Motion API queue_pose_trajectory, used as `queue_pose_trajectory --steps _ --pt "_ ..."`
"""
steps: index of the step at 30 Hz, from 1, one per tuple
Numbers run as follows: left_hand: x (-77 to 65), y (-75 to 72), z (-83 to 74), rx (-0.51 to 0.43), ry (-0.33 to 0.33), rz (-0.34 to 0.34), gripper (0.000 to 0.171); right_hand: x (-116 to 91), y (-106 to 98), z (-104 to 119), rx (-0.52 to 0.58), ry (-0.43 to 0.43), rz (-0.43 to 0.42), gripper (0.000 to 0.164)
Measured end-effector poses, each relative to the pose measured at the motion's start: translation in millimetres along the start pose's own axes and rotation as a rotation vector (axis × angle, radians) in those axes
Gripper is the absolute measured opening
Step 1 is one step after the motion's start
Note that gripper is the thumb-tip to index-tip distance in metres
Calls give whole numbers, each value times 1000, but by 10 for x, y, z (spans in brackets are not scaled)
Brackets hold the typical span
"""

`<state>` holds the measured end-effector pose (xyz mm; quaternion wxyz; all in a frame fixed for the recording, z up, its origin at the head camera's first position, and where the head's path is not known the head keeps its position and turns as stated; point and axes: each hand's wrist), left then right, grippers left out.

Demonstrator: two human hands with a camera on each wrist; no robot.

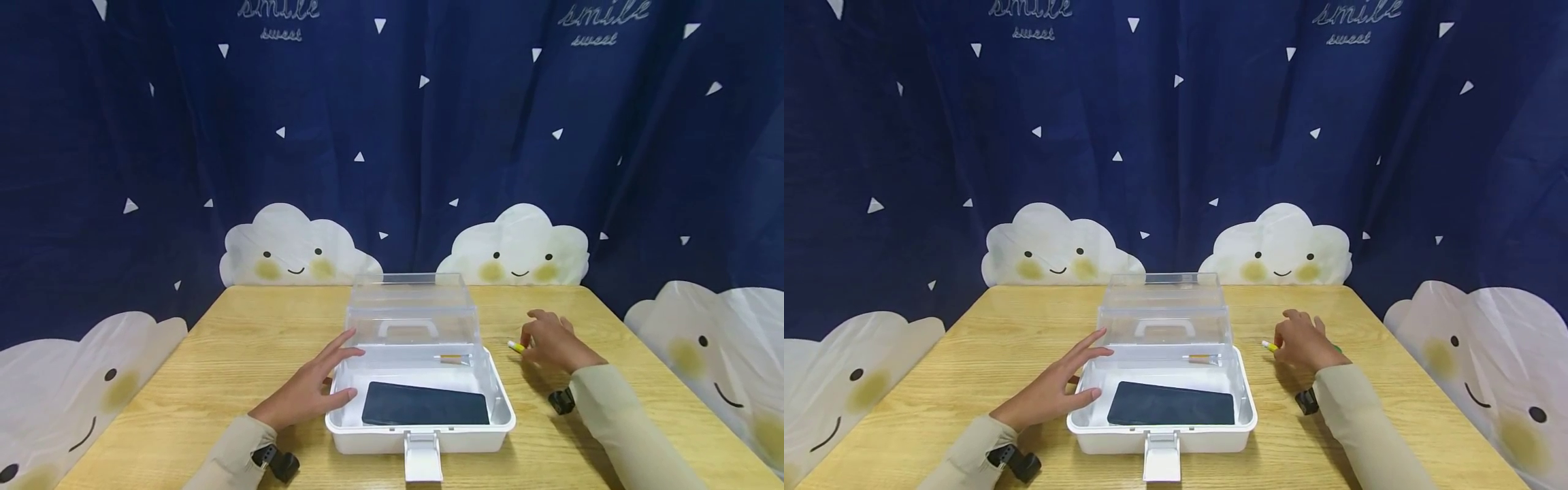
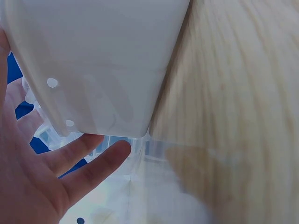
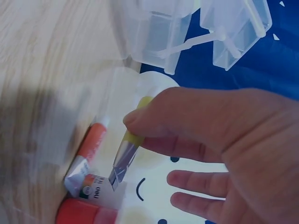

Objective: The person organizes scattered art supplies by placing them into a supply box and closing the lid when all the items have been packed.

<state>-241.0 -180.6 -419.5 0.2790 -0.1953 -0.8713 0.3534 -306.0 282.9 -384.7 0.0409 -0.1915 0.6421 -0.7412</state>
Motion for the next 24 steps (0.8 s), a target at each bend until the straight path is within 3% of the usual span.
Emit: queue_pose_trajectory --steps 24 --pt "9 -17 -31 0 -26 7 61 -7 -381 389 16 -102 -147 10"
Point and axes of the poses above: each hand's wrist, its own x-axis towards the middle knuckle, its own y-axis out of the palm, z = x × y, and after that the axes turned 2 degrees about y, right-handed
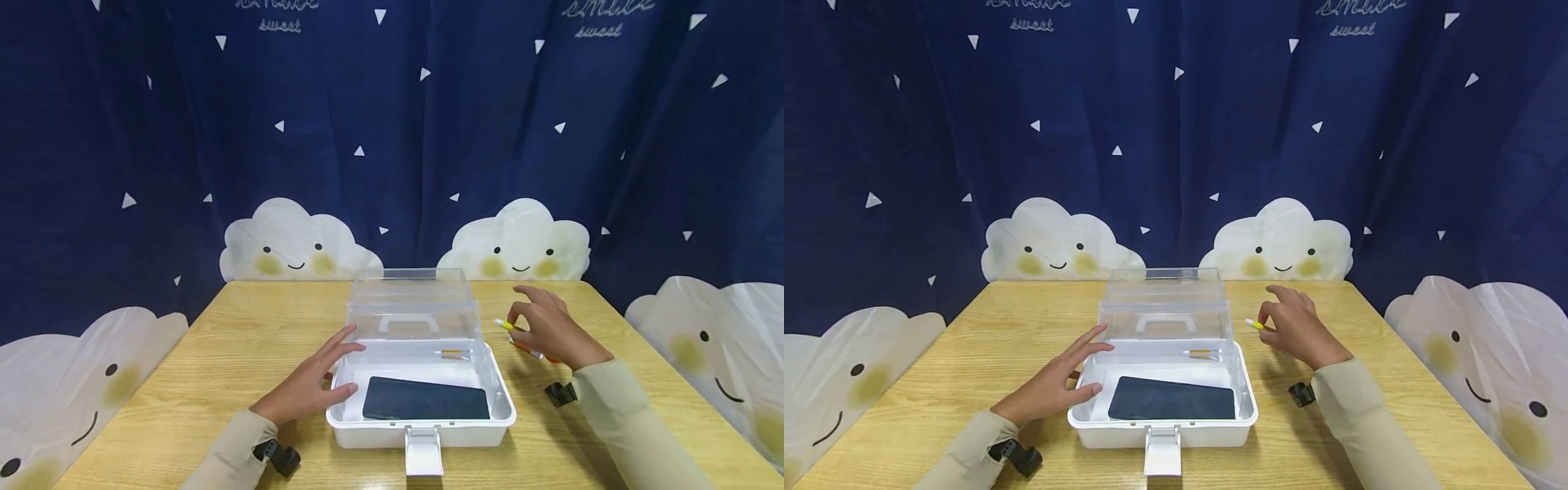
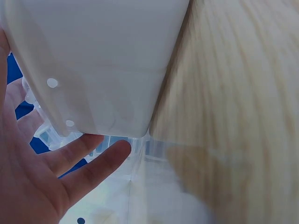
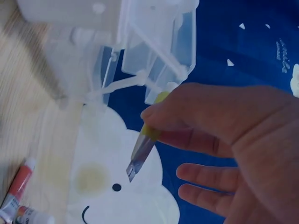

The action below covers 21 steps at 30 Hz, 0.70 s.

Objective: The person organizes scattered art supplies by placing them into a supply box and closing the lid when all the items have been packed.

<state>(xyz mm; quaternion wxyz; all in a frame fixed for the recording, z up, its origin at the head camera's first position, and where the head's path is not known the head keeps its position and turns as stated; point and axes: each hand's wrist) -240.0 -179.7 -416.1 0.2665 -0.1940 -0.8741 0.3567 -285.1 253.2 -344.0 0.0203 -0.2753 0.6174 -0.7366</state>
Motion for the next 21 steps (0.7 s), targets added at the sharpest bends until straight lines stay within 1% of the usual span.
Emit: queue_pose_trajectory --steps 4,12,21 --pt "6 -1 1 4 -1 2 61 0 -39 77 9 -30 -20 9" --pt "2 5 12 0 7 1 61 -6 -52 183 16 -121 -108 12" --pt "2 3 28 -9 17 0 62 -2 -27 282 56 -199 -149 16"
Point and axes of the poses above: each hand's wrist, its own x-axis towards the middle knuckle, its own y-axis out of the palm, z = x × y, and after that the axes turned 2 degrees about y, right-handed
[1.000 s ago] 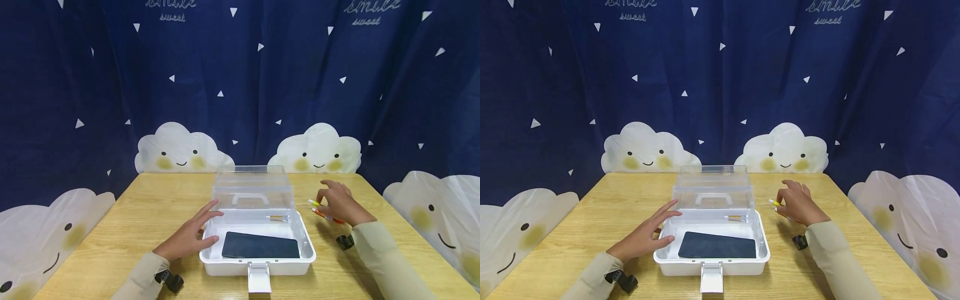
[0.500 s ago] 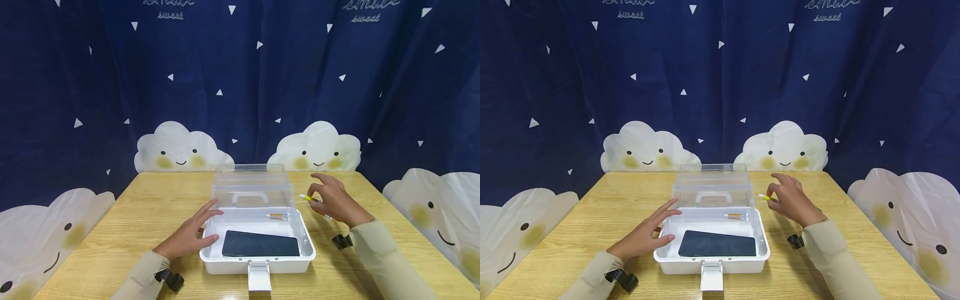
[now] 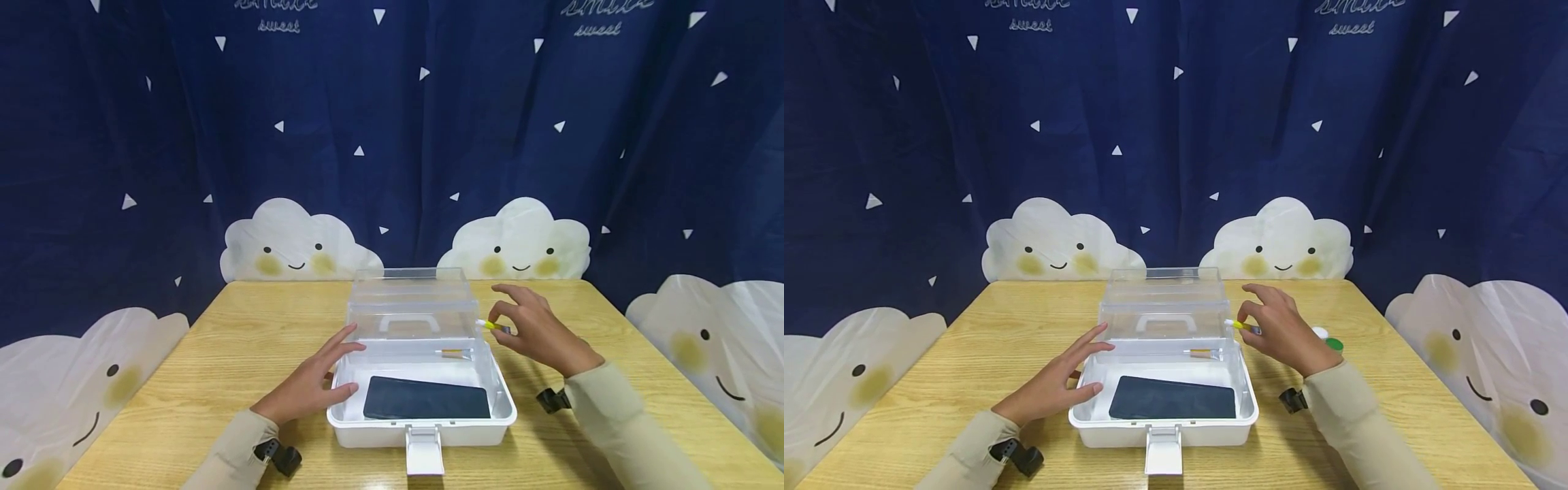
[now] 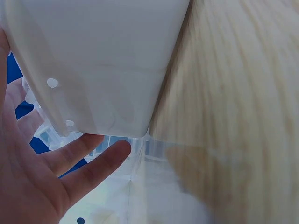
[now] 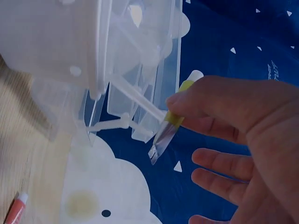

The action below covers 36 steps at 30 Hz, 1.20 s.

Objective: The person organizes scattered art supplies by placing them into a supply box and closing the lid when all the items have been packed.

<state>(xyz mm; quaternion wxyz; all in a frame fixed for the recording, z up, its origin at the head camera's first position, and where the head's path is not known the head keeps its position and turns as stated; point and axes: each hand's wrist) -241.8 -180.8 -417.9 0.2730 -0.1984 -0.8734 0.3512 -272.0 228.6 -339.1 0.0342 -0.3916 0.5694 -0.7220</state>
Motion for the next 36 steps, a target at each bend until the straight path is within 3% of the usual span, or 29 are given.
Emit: queue_pose_trajectory --steps 11,21,36 --pt "-2 5 -14 5 -15 2 61 21 42 160 35 -33 54 20" --pt "-1 5 10 2 -8 2 60 45 99 218 71 -179 9 21" --pt "-7 8 20 -13 -5 5 60 30 148 234 78 -108 77 15"
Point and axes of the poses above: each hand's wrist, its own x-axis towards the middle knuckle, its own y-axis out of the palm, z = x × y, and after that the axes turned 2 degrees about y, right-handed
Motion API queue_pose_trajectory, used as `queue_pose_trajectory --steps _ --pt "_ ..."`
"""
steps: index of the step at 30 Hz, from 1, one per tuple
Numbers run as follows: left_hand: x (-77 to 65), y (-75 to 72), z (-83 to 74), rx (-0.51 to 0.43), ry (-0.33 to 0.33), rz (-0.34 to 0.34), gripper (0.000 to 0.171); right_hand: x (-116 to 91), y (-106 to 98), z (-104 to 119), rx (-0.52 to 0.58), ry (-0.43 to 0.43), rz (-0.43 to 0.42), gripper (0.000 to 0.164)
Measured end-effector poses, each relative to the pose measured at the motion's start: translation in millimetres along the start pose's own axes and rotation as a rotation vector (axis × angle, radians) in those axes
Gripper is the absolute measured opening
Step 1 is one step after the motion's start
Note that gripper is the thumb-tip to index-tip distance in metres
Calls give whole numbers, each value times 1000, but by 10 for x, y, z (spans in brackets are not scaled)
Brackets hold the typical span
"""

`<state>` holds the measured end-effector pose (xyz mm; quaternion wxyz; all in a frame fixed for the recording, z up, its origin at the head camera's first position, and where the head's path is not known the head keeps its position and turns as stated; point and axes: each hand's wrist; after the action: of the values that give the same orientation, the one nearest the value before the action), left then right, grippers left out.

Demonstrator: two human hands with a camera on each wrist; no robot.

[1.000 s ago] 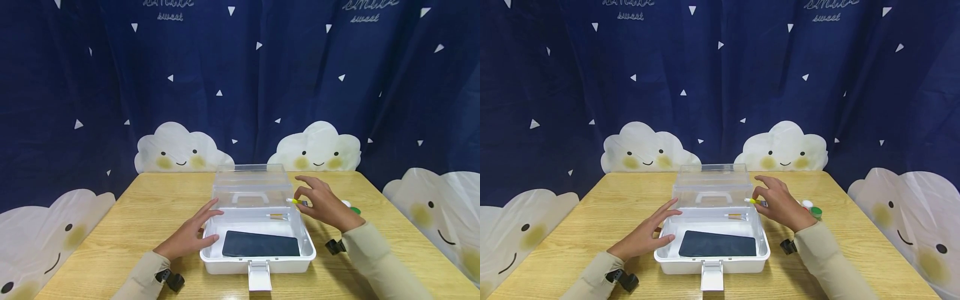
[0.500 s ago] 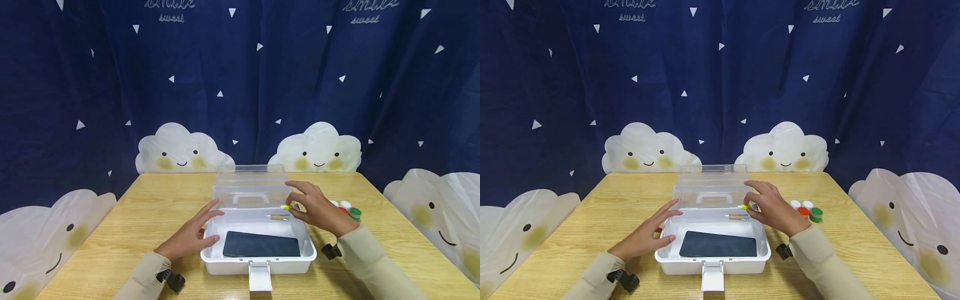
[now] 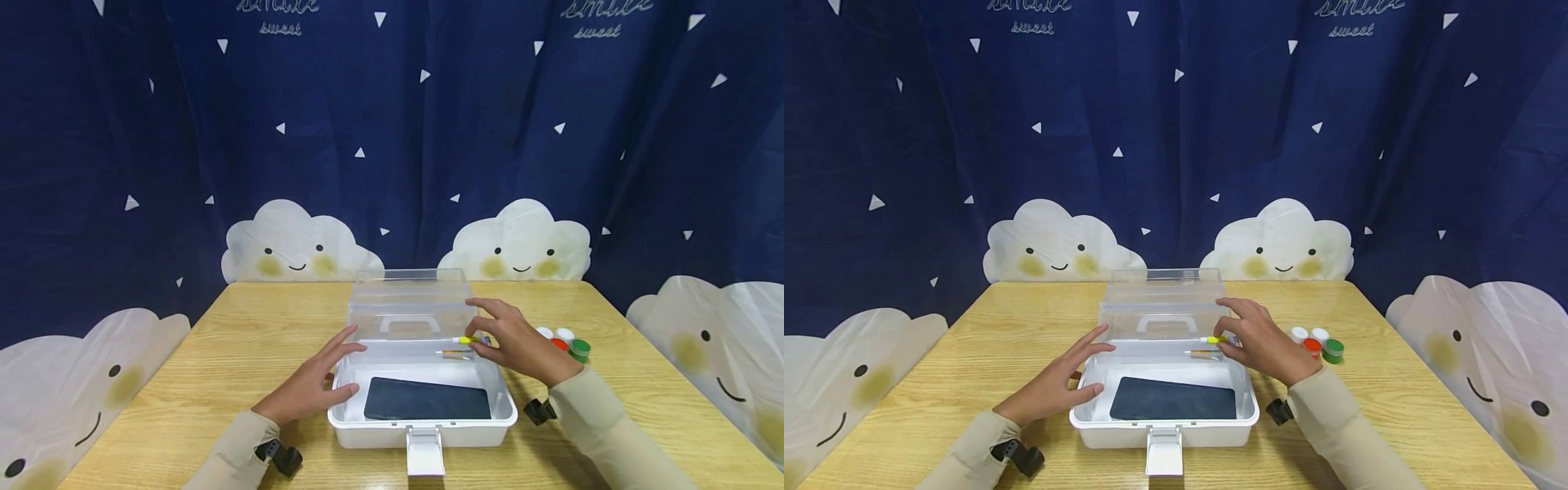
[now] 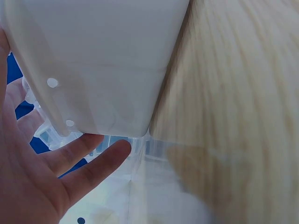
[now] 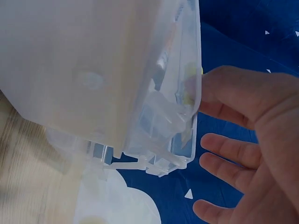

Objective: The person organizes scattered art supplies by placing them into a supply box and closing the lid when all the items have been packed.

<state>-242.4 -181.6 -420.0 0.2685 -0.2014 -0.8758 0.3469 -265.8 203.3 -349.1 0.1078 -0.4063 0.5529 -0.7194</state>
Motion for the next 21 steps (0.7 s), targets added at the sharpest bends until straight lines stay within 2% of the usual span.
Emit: queue_pose_trajectory --steps 21 --pt "6 -5 -18 5 2 -4 60 31 48 8 -8 47 31 9"
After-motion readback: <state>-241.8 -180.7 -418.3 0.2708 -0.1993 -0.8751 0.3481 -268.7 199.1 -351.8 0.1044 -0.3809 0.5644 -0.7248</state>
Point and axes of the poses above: each hand's wrist, its own x-axis towards the middle knuckle, its own y-axis out of the palm, z = x × y, and after that the axes turned 2 degrees about y, right-handed
